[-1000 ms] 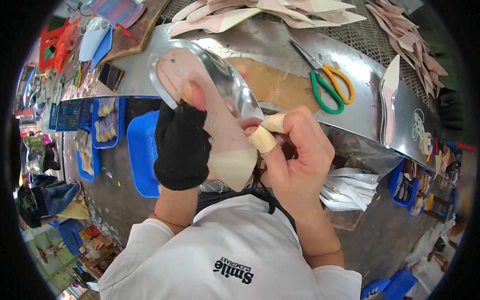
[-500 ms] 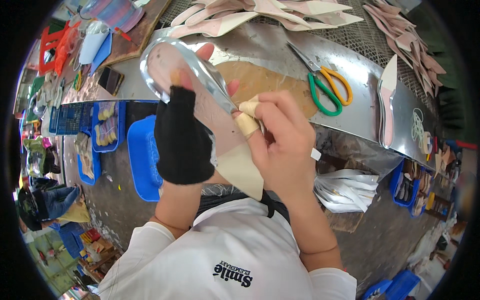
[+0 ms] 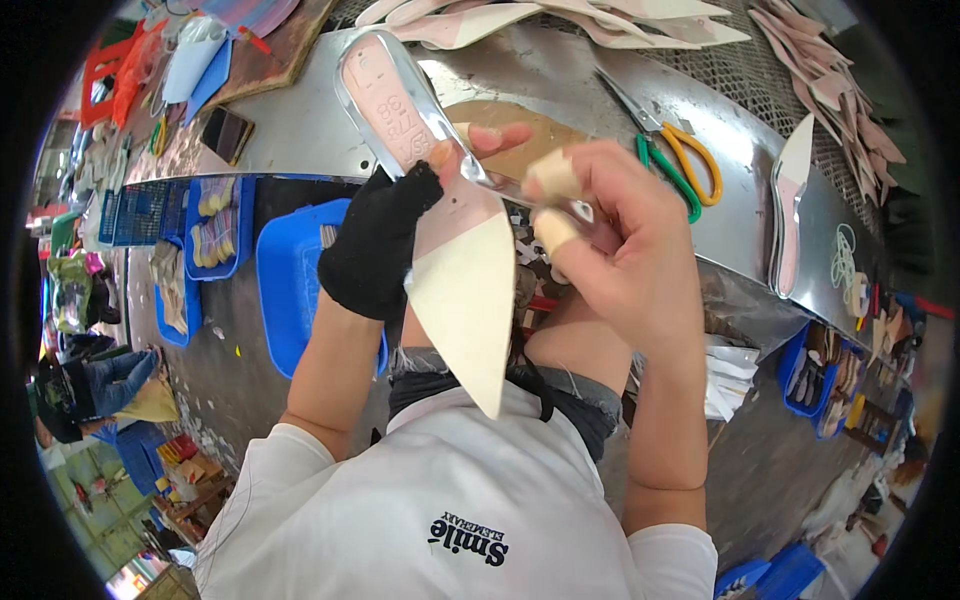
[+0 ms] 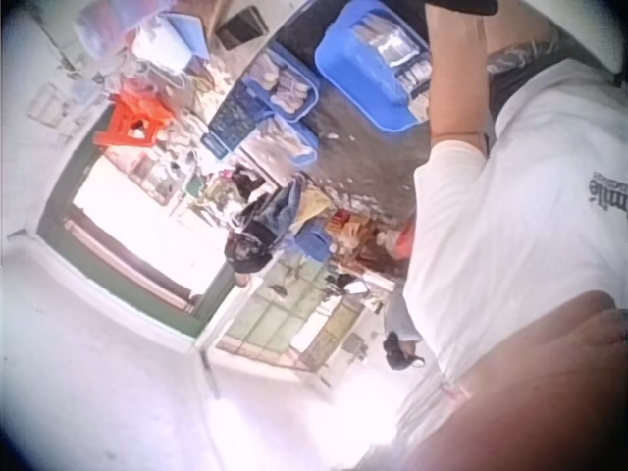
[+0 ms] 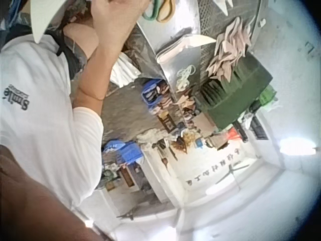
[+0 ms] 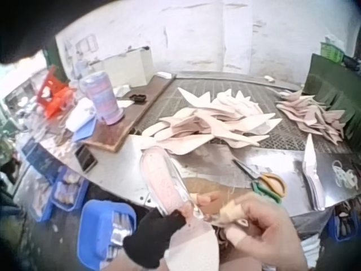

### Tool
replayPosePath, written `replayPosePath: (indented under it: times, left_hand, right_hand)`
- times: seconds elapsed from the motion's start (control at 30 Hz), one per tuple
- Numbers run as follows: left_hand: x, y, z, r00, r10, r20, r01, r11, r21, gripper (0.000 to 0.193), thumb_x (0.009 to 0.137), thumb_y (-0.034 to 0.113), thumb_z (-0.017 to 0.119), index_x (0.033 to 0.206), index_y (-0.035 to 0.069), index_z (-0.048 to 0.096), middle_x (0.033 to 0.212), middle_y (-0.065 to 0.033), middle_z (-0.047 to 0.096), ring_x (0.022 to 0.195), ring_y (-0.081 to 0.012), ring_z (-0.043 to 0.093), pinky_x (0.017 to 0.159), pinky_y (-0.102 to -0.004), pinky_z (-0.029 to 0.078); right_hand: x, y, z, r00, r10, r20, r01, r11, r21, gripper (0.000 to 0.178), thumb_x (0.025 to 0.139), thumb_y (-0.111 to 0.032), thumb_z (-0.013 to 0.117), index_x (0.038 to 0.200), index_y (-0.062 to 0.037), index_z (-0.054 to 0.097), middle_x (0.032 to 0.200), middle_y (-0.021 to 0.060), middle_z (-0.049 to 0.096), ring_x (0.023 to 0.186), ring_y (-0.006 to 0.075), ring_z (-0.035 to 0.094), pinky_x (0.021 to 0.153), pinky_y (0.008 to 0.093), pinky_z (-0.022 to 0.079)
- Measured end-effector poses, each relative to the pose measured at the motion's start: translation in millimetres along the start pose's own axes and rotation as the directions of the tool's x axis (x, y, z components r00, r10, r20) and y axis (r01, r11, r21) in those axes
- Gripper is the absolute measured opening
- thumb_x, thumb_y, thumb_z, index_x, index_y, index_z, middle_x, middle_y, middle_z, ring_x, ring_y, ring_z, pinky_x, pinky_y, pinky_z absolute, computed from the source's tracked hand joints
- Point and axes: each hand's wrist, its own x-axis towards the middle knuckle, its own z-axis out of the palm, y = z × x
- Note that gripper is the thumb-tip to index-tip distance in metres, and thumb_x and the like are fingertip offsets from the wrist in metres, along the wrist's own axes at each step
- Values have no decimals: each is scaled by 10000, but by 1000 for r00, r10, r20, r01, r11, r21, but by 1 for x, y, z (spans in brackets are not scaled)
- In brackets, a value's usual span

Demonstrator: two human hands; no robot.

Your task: Assembling shoe components by attaching pink uppers to insoles and preparing adhesive strips.

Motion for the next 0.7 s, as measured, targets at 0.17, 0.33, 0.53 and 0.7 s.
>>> replayPosePath:
  times: [0.17, 0.33, 0.53, 0.7]
  left_hand:
    - [-2, -9, 6, 973, -2, -229, -62, 960, -274, 367, 885, 311, 585, 1081, 5, 538, 1002, -114, 640, 865, -167, 631, 760, -278, 514]
    - [-3, -3, 15, 948, 97, -303, -92, 995, 30, 398, 901, 325, 565, 1133, 5, 512, 1067, -122, 616, 882, -187, 631, 730, -309, 527]
    - [5, -26, -34, 997, 39, 71, -6, 913, -408, 333, 914, 358, 535, 1111, 89, 543, 1239, -170, 511, 960, -286, 596, 634, -374, 550]
    - [-15, -7, -24, 970, 100, 222, 96, 682, -725, 293, 951, 385, 429, 981, 119, 548, 1457, -174, 274, 1219, -500, 384, 773, -605, 518]
  right_hand:
    - [-4, 12, 27, 978, 159, -136, -99, 924, 369, 125, 857, -18, 588, 966, 33, 619, 778, -22, 603, 657, 4, 504, 527, 147, 350]
    - [-3, 8, 21, 994, 78, -81, -61, 981, 187, 136, 865, -63, 598, 966, 22, 631, 800, -12, 616, 701, 27, 538, 589, 175, 406]
    - [18, 25, -19, 983, 157, 91, -180, 906, 383, 206, 835, -96, 606, 1009, 14, 616, 889, 32, 626, 771, 97, 583, 687, 231, 469]
    - [24, 117, -86, 956, -113, -269, -113, 707, -698, 345, 706, -141, 659, 991, 38, 580, 899, 146, 616, 832, 286, 598, 756, 359, 484]
